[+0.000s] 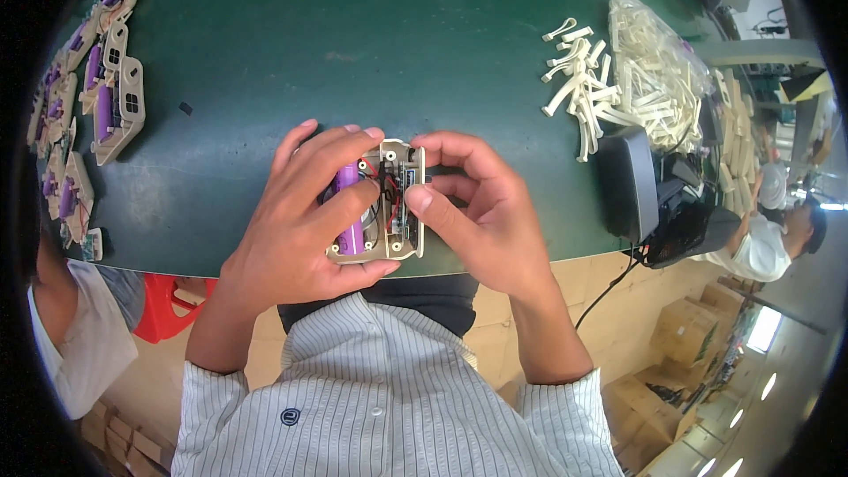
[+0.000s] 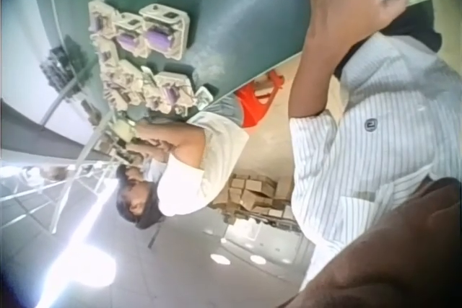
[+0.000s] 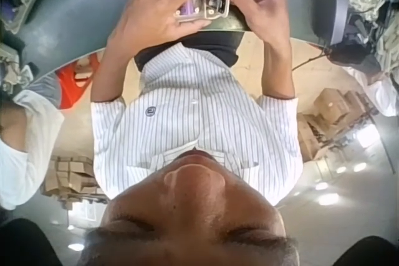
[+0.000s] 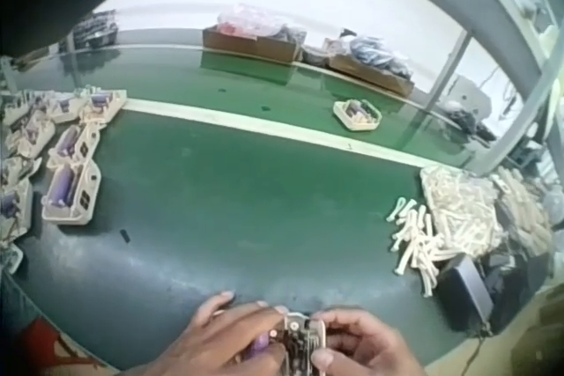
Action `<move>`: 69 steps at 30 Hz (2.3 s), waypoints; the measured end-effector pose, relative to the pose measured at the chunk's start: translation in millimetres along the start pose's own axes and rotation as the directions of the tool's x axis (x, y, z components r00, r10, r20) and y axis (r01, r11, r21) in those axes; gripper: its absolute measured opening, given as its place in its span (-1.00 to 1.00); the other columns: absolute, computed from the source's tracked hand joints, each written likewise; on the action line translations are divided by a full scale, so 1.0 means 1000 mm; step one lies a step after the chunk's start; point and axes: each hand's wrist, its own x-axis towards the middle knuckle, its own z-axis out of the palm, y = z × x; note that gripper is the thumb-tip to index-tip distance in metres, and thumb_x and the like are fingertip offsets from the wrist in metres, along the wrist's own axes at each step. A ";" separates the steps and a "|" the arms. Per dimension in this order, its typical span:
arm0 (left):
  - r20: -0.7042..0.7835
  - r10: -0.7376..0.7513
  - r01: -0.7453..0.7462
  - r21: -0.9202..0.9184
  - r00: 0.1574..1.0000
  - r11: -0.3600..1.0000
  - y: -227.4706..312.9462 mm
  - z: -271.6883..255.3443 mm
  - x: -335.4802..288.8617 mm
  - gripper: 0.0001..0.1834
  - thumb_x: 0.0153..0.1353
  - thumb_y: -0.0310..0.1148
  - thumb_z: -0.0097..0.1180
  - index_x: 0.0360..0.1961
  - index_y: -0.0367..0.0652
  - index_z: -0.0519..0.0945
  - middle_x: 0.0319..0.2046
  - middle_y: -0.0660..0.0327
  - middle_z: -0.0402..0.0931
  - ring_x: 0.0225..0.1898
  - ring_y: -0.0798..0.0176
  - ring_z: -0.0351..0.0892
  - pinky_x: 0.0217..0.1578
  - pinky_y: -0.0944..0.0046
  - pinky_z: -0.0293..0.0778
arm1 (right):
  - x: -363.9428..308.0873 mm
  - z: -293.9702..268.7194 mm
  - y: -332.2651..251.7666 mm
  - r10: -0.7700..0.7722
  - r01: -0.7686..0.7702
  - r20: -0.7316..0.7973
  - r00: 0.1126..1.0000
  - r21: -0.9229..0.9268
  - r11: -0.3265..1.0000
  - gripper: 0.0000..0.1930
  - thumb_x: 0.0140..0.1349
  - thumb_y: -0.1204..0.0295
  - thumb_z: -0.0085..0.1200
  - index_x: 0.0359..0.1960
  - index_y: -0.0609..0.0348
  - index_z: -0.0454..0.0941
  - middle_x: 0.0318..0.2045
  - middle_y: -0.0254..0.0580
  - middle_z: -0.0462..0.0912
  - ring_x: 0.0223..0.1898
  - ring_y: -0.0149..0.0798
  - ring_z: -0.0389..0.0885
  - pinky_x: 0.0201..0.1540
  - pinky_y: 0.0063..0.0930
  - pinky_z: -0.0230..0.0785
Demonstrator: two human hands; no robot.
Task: The person assembles electronic devices by hand, inserting batteries and connecting wire connectors to circuit boards within plastic housings.
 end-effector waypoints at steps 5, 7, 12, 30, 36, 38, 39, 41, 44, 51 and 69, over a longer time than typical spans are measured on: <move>-0.022 -0.008 0.007 -0.024 1.000 1.000 0.001 0.000 0.000 -0.34 -0.31 -0.19 0.62 -0.15 -0.22 0.61 0.27 -0.02 0.39 0.21 -0.15 0.47 0.16 -0.24 0.32 | -0.004 -0.002 0.007 -0.015 0.015 -0.009 1.000 0.014 1.000 -0.56 0.34 0.59 0.22 0.23 0.33 0.43 0.08 -0.21 0.57 -0.07 -0.46 0.61 -0.03 -0.56 0.54; -0.025 -0.010 0.010 -0.022 1.000 1.000 0.000 0.000 0.002 -0.35 -0.31 -0.20 0.62 -0.16 -0.23 0.61 0.26 -0.03 0.40 0.20 -0.16 0.48 0.12 -0.20 0.34 | -0.006 -0.005 0.012 -0.030 0.030 -0.009 1.000 0.025 0.999 -0.54 0.33 0.63 0.20 0.26 0.32 0.42 0.11 -0.18 0.56 -0.05 -0.42 0.62 -0.03 -0.52 0.56; -0.033 -0.002 0.001 -0.052 0.999 0.999 0.000 0.000 0.002 -0.37 -0.32 -0.22 0.61 -0.19 -0.25 0.61 0.23 -0.08 0.42 0.17 -0.15 0.49 0.09 -0.14 0.35 | -0.004 -0.005 0.012 -0.081 0.079 0.014 0.997 0.069 0.994 -0.52 0.30 0.65 0.21 0.26 0.30 0.44 0.16 -0.11 0.50 -0.01 -0.32 0.63 -0.02 -0.45 0.60; -0.029 -0.021 0.018 -0.096 0.999 0.995 0.000 0.000 0.003 -0.42 -0.30 -0.23 0.60 -0.23 -0.29 0.64 0.25 -0.09 0.42 0.19 -0.16 0.48 0.10 -0.14 0.34 | 0.002 -0.009 0.010 -0.041 0.040 0.049 0.998 0.006 0.999 -0.55 0.30 0.62 0.23 0.23 0.33 0.50 0.13 -0.09 0.51 -0.01 -0.31 0.63 0.02 -0.43 0.58; -0.026 -0.021 0.018 -0.110 0.999 0.994 0.000 0.001 0.003 -0.42 -0.32 -0.24 0.60 -0.25 -0.28 0.63 0.24 -0.10 0.43 0.18 -0.16 0.49 0.10 -0.15 0.35 | 0.000 -0.005 0.006 0.028 -0.029 0.032 0.999 0.029 0.999 -0.54 0.32 0.62 0.22 0.26 0.31 0.48 0.06 -0.14 0.56 -0.10 -0.38 0.65 -0.02 -0.51 0.57; -0.020 -0.023 0.021 -0.105 1.000 0.994 0.000 -0.002 0.006 -0.41 -0.34 -0.25 0.61 -0.24 -0.27 0.63 0.24 -0.10 0.44 0.18 -0.16 0.50 0.09 -0.15 0.35 | 0.000 -0.003 0.004 0.052 -0.053 -0.015 0.999 -0.027 0.998 -0.47 0.32 0.60 0.23 0.31 0.28 0.39 0.04 -0.15 0.53 -0.14 -0.41 0.65 -0.06 -0.56 0.56; -0.015 -0.026 0.025 -0.097 1.000 0.995 0.000 -0.002 0.005 -0.40 -0.36 -0.25 0.61 -0.24 -0.26 0.63 0.24 -0.09 0.44 0.18 -0.16 0.50 0.09 -0.16 0.35 | -0.001 -0.001 0.003 0.060 -0.060 -0.023 0.998 -0.021 0.998 -0.47 0.32 0.60 0.23 0.31 0.28 0.39 0.04 -0.15 0.53 -0.14 -0.41 0.65 -0.06 -0.56 0.56; -0.015 -0.025 0.023 -0.095 1.000 0.995 0.000 0.000 0.004 -0.39 -0.38 -0.25 0.61 -0.24 -0.26 0.62 0.24 -0.09 0.44 0.18 -0.17 0.50 0.09 -0.16 0.35 | 0.000 0.002 0.000 0.059 -0.058 -0.046 0.997 0.015 0.998 -0.42 0.30 0.59 0.26 0.33 0.24 0.30 0.03 -0.16 0.50 -0.16 -0.43 0.65 -0.10 -0.58 0.56; -0.025 -0.012 0.010 -0.080 1.000 0.997 0.000 0.000 0.004 -0.34 -0.40 -0.24 0.63 -0.20 -0.24 0.61 0.25 -0.06 0.43 0.18 -0.18 0.50 0.09 -0.18 0.36 | 0.002 0.001 -0.005 0.090 -0.092 -0.038 0.995 -0.036 0.995 -0.40 0.30 0.57 0.28 0.31 0.21 0.26 0.01 -0.19 0.48 -0.16 -0.44 0.65 -0.11 -0.59 0.54; -0.039 -0.011 0.006 -0.123 0.999 0.992 -0.001 0.000 0.003 -0.27 -0.33 -0.21 0.65 -0.08 -0.20 0.56 0.28 0.00 0.38 0.29 -0.20 0.41 0.20 -0.26 0.28 | 0.001 -0.001 0.006 0.056 -0.056 0.001 0.998 -0.030 0.998 -0.46 0.33 0.56 0.24 0.30 0.24 0.30 0.07 -0.18 0.45 -0.17 -0.47 0.60 -0.11 -0.59 0.52; 0.038 0.034 -0.033 -0.028 0.999 0.999 0.003 -0.003 -0.001 -0.55 -0.23 -0.21 0.57 -0.23 0.00 0.73 0.23 0.12 0.42 0.35 -0.14 0.30 0.21 -0.35 0.18 | 0.002 -0.007 0.003 0.071 -0.070 0.061 0.996 -0.013 0.997 -0.35 0.23 0.63 0.30 0.34 0.22 0.29 0.07 -0.18 0.43 -0.13 -0.46 0.61 -0.14 -0.61 0.57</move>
